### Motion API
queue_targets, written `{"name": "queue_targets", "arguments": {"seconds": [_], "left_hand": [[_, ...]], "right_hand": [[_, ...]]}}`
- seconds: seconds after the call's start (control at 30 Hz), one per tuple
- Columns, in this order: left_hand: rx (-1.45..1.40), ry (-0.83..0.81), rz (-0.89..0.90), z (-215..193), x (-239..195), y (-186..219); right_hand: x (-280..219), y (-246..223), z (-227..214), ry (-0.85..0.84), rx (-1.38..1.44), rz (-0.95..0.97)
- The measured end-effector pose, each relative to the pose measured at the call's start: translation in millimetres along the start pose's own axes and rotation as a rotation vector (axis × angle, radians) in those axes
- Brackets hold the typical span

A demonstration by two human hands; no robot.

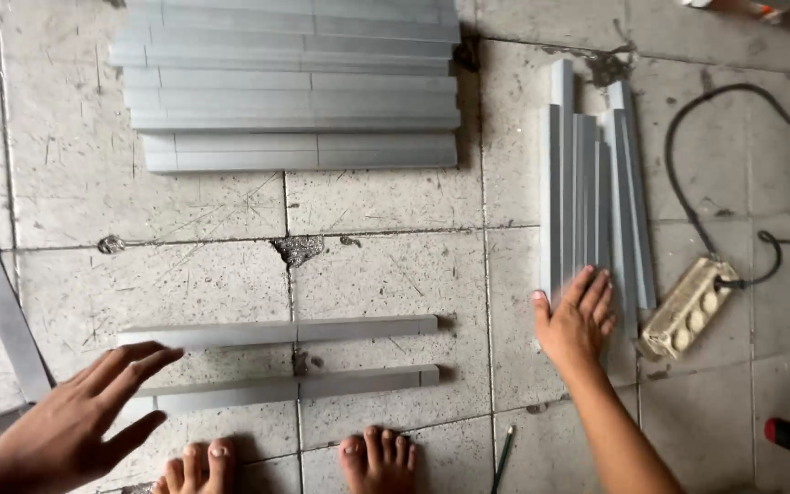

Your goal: Measuring and marking lines on aluminum profiles using a square ruler and a pencil.

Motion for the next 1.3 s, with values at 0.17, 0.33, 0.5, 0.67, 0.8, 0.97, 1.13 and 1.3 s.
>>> {"name": "queue_targets", "arguments": {"seconds": [0.17, 0.33, 0.5, 0.67, 0.8, 0.97, 1.13, 1.3], "left_hand": [[-0.008, -0.073, 0.046, -28, 41, 35], [0.002, -0.056, 0.137, -35, 58, 45], [-0.120, 0.077, 0.308, -38, 42, 53], [-0.197, 0.261, 0.269, -36, 32, 79], [-0.520, 0.505, 0.123, -9, 45, 109], [-0.743, 0.718, 0.058, 2, 39, 139], [-0.721, 0.634, 0.014, 7, 9, 103], [-0.774, 0.846, -0.239, -10, -11, 73]], "right_hand": [[-2, 19, 7, 0.307, -0.474, -0.329], [-17, -3, -32, 0.171, -0.668, -0.518], [-7, -20, -48, -0.019, -0.213, -0.227], [-4, -22, -26, 0.014, 0.012, -0.138], [-14, -28, -16, -0.011, 0.191, -0.029], [-27, -53, -25, -0.121, 0.181, 0.163], [-32, -62, -48, -0.085, 0.391, 0.199], [-11, -60, -80, 0.479, 0.774, -0.053]]}}
Point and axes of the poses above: each hand's wrist, its own x-axis towards the middle knuckle, its own z-axis out of the palm, y = z × x, the point moved 1 cm from there along x, towards the middle knuckle, and after that the axes turned 12 degrees about z, right-handed, at the moved point
